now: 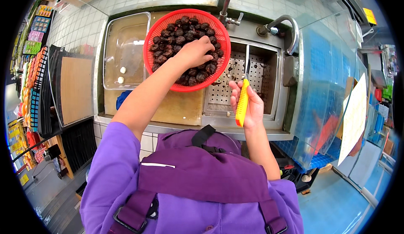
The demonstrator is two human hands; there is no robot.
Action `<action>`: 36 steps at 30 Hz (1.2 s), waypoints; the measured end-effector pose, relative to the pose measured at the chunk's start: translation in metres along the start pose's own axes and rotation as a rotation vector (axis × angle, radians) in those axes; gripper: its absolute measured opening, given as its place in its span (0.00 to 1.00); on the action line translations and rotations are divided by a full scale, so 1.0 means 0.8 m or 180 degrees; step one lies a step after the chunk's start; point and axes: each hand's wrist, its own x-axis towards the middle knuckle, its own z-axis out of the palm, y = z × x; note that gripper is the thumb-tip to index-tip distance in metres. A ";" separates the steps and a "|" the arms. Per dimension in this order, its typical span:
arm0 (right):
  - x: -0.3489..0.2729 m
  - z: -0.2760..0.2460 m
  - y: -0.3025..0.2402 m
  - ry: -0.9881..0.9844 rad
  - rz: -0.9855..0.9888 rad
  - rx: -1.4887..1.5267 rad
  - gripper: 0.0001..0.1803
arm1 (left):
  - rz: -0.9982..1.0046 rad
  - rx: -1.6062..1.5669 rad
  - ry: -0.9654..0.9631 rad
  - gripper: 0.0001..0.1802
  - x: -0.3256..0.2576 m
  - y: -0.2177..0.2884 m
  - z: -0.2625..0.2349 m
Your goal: The person assembles a yellow utility knife by inserting a blade and securing the red locking mechanism. They then move to a sink area, briefly rinse the knife, and return to the counter to continue adjusting the blade and handle.
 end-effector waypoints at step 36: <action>0.002 0.013 0.031 0.1121 -0.1341 -0.2697 0.20 | -0.0755 -0.4889 -0.0805 0.28 -0.167 0.141 0.069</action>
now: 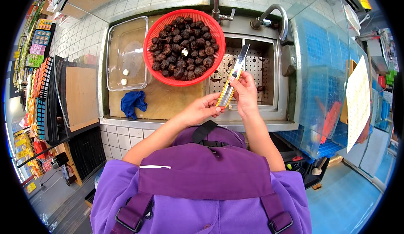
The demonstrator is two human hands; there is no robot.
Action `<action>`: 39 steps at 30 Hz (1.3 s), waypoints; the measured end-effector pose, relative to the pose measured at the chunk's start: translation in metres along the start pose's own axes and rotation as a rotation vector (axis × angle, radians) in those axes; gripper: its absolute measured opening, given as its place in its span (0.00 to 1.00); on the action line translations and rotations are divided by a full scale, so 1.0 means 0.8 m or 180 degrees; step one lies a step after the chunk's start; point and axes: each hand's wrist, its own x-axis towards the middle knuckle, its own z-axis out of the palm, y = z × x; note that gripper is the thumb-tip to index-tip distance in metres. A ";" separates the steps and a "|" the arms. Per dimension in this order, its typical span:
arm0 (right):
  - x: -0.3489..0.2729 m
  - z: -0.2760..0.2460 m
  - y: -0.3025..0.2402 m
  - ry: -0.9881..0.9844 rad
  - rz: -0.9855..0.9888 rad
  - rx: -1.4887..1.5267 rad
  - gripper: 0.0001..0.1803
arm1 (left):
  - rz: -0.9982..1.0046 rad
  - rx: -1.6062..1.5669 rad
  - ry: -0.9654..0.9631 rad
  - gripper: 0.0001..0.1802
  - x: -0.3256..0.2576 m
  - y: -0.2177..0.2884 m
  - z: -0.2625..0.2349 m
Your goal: The person assembles a yellow utility knife by inserting a blade and securing the red locking mechanism. They then move to a sink area, briefly rinse the knife, and return to the counter to continue adjusting the blade and handle.
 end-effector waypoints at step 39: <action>-0.013 0.022 -0.015 -0.0619 0.0005 0.0294 0.18 | -0.1837 0.4222 -0.0071 0.16 -0.361 -0.131 -0.105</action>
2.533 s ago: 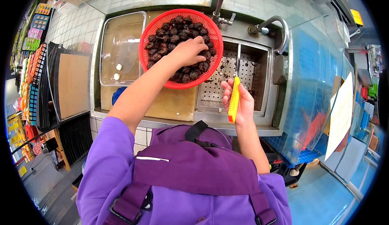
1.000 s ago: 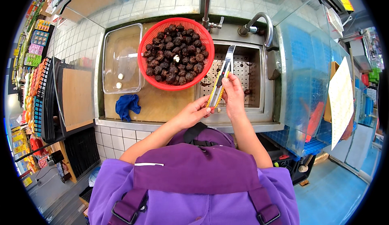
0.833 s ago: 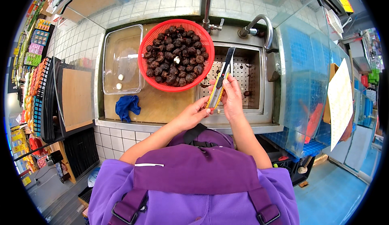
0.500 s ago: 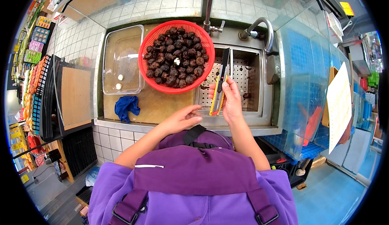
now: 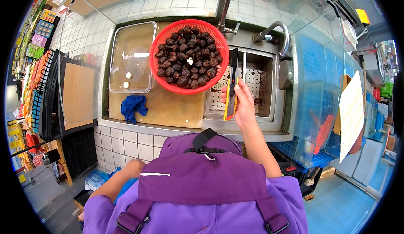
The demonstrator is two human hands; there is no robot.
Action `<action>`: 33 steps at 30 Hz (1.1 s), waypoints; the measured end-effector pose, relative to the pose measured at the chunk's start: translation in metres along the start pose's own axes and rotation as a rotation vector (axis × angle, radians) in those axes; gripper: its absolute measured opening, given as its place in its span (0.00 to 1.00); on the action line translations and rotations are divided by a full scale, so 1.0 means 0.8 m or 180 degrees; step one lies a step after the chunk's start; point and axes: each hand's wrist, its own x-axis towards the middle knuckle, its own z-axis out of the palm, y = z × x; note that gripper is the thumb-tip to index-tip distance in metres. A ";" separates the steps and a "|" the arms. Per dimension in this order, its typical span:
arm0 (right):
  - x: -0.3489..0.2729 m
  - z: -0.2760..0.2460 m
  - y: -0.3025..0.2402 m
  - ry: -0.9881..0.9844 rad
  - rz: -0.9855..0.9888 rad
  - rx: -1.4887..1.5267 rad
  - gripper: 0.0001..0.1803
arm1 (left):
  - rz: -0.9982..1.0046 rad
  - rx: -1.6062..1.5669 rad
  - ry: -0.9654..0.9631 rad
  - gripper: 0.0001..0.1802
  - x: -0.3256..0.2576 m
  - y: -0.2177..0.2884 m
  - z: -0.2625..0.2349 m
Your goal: The person assembles a yellow utility knife by inserting a blade and securing the red locking mechanism. They then move to a sink area, briefly rinse the knife, and return to the counter to continue adjusting the blade and handle.
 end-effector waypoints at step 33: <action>-0.200 0.123 0.153 -0.1316 0.0781 -0.0467 0.22 | 0.1579 -0.5021 0.2670 0.12 0.015 0.148 -0.080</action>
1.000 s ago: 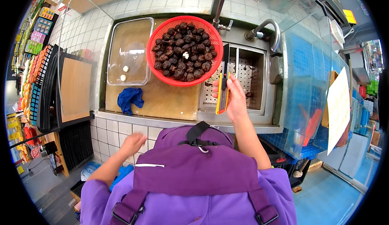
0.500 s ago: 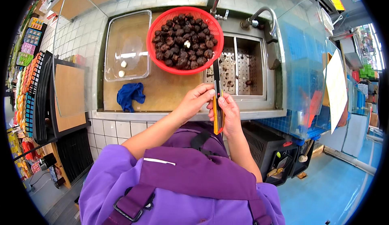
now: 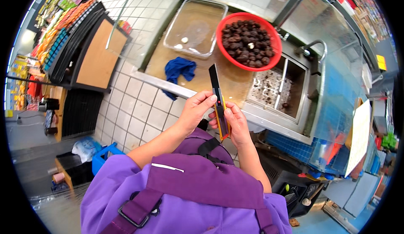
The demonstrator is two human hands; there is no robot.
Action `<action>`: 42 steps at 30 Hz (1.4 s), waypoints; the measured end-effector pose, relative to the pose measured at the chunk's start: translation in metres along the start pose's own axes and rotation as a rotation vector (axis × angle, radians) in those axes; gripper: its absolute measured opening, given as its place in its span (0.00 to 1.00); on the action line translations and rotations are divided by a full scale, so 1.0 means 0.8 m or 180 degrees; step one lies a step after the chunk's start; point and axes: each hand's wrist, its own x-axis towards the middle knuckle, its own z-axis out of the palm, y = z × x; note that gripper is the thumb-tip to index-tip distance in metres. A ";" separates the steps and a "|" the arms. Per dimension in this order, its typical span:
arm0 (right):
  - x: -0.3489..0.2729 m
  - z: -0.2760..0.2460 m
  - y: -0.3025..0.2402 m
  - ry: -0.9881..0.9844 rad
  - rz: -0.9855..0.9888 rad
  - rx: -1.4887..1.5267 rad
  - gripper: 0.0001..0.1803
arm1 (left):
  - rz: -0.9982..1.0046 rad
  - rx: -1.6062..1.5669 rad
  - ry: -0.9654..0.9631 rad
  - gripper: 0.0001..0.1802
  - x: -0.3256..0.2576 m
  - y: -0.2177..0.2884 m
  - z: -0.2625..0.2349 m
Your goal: The person assembles a yellow utility knife by inserting a blade and securing the red locking mechanism. They then move to a sink area, briefly rinse the knife, and return to the counter to continue adjusting the blade and handle.
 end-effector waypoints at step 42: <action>0.764 0.710 0.231 -0.2184 0.1412 -0.1345 0.19 | 0.0968 -0.1235 0.1019 0.21 0.121 0.418 -0.913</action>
